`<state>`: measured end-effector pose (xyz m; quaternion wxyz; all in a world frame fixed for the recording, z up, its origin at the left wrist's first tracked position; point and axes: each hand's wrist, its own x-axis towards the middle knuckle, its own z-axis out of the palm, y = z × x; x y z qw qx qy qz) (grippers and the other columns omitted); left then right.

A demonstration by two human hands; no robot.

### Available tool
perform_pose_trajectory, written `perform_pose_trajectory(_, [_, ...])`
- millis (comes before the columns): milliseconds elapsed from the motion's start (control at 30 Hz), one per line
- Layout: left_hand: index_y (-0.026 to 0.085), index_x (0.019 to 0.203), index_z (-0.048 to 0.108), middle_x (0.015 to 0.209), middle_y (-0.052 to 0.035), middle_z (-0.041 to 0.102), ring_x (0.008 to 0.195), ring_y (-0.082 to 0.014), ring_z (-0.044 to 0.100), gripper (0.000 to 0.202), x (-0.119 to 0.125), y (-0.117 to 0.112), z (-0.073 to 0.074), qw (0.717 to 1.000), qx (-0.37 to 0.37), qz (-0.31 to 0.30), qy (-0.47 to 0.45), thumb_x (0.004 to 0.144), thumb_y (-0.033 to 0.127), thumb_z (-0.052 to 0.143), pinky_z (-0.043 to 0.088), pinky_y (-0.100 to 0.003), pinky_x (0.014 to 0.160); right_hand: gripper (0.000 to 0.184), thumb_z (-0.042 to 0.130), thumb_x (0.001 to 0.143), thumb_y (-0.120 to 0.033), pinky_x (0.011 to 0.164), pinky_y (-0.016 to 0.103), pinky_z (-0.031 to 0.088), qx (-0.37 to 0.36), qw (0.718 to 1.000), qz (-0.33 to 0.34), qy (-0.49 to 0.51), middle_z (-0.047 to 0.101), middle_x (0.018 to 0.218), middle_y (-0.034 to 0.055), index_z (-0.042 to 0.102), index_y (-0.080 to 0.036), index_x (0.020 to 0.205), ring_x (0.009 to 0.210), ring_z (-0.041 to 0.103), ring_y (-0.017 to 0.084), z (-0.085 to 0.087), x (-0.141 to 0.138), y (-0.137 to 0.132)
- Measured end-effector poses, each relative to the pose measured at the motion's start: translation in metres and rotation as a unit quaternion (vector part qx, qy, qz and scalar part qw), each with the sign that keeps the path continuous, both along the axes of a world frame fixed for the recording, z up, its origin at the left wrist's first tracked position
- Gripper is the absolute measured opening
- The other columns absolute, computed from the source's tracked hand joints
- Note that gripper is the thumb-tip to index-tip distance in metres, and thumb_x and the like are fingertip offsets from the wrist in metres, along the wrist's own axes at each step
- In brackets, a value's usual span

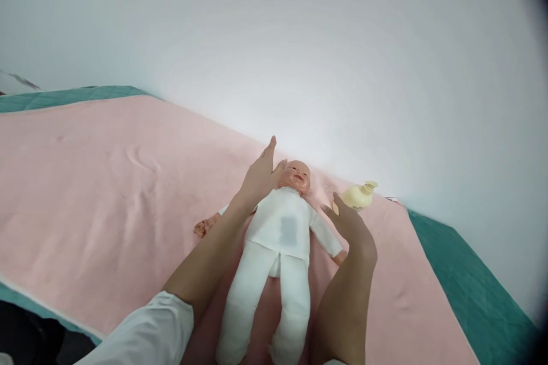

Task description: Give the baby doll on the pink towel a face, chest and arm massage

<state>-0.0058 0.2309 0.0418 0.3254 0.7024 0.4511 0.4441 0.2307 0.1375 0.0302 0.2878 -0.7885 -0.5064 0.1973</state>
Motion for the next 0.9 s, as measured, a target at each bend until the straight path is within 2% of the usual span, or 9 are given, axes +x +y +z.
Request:
perform_pose_trajectory(200, [0.036,0.154,0.008,0.161,0.0011,0.019,0.143,-0.0281,0.032,0.064,-0.016,-0.051,0.039,0.995,0.084,-0.019,-0.041,0.097,0.051,0.034,0.035,-0.042,0.113,0.068,0.055,0.080,-0.064,0.081,0.043,0.046,-0.025,0.997,-0.038,-0.070,0.062,0.128,0.0117,0.048,-0.032,0.140,0.107,0.062,0.036,0.022,-0.003,-0.030])
perform_pose_trajectory(300, [0.035,0.153,0.012,0.160,0.0006,0.022,0.142,-0.0282,0.034,0.063,-0.021,-0.059,0.048,0.995,0.093,-0.012,-0.035,0.097,0.050,0.035,0.037,-0.042,0.112,0.062,0.057,0.081,-0.058,0.083,0.041,0.046,-0.034,0.995,-0.021,-0.089,0.062,0.129,0.0114,0.052,-0.028,0.136,0.111,0.061,0.034,0.022,0.003,-0.032])
perform_pose_trajectory(367, [0.033,0.154,0.014,0.160,-0.0004,0.024,0.141,-0.0280,0.036,0.062,-0.026,-0.058,0.047,0.995,0.099,0.002,-0.024,0.097,0.047,0.035,0.037,-0.042,0.111,0.059,0.060,0.081,-0.051,0.086,0.040,0.045,-0.060,0.992,-0.013,-0.107,0.060,0.132,0.0133,0.055,-0.023,0.133,0.116,0.058,0.034,0.015,0.010,-0.031])
perform_pose_trajectory(500, [0.030,0.153,0.022,0.158,0.0001,0.029,0.137,-0.0267,0.042,0.060,-0.042,-0.053,0.032,0.993,0.092,0.055,0.042,0.095,0.038,0.035,0.037,-0.041,0.111,0.050,0.065,0.078,-0.042,0.083,0.035,0.047,-0.154,0.981,-0.017,-0.119,0.064,0.124,0.0157,0.060,-0.016,0.121,0.108,0.063,0.030,-0.012,0.026,-0.037])
perform_pose_trajectory(600, [0.026,0.152,0.025,0.155,-0.0017,0.036,0.134,-0.0268,0.046,0.062,-0.060,-0.045,0.009,0.989,0.049,0.105,0.096,0.093,0.038,0.037,0.041,-0.039,0.107,0.045,0.066,0.076,-0.043,0.073,0.033,0.049,-0.213,0.971,-0.009,-0.105,0.067,0.114,0.0153,0.062,-0.014,0.110,0.098,0.067,0.028,-0.028,0.034,-0.047])
perform_pose_trajectory(667, [0.026,0.150,0.029,0.150,-0.0031,0.044,0.123,-0.0258,0.055,0.062,-0.072,-0.036,-0.009,0.985,-0.008,0.130,0.117,0.091,0.042,0.039,0.046,-0.037,0.098,0.050,0.069,0.072,-0.043,0.068,0.032,0.049,-0.215,0.972,-0.003,-0.098,0.065,0.116,0.0163,0.059,-0.014,0.111,0.096,0.067,0.027,-0.032,0.039,-0.055])
perform_pose_trajectory(733, [0.027,0.143,0.040,0.140,-0.0038,0.054,0.109,-0.0240,0.062,0.058,-0.082,-0.026,-0.025,0.978,-0.071,0.132,0.145,0.088,0.046,0.043,0.048,-0.035,0.091,0.057,0.074,0.067,-0.042,0.067,0.030,0.050,-0.197,0.977,-0.001,-0.085,0.061,0.123,0.0170,0.057,-0.015,0.114,0.098,0.066,0.026,-0.031,0.044,-0.060])
perform_pose_trajectory(800, [0.026,0.131,0.052,0.130,-0.0051,0.062,0.106,-0.0254,0.062,0.053,-0.089,-0.018,-0.037,0.971,-0.105,0.114,0.181,0.085,0.052,0.046,0.048,-0.035,0.088,0.058,0.076,0.063,-0.038,0.067,0.029,0.050,-0.184,0.980,-0.006,-0.072,0.060,0.125,0.0158,0.057,-0.017,0.114,0.098,0.066,0.024,-0.030,0.048,-0.063])
perform_pose_trajectory(900, [0.024,0.116,0.059,0.120,-0.0066,0.066,0.105,-0.0275,0.062,0.050,-0.096,-0.011,-0.048,0.965,-0.133,0.082,0.208,0.081,0.058,0.049,0.048,-0.036,0.083,0.054,0.077,0.060,-0.030,0.064,0.027,0.050,-0.201,0.978,-0.017,-0.053,0.067,0.110,0.0114,0.059,-0.019,0.109,0.086,0.068,0.021,-0.030,0.051,-0.064])
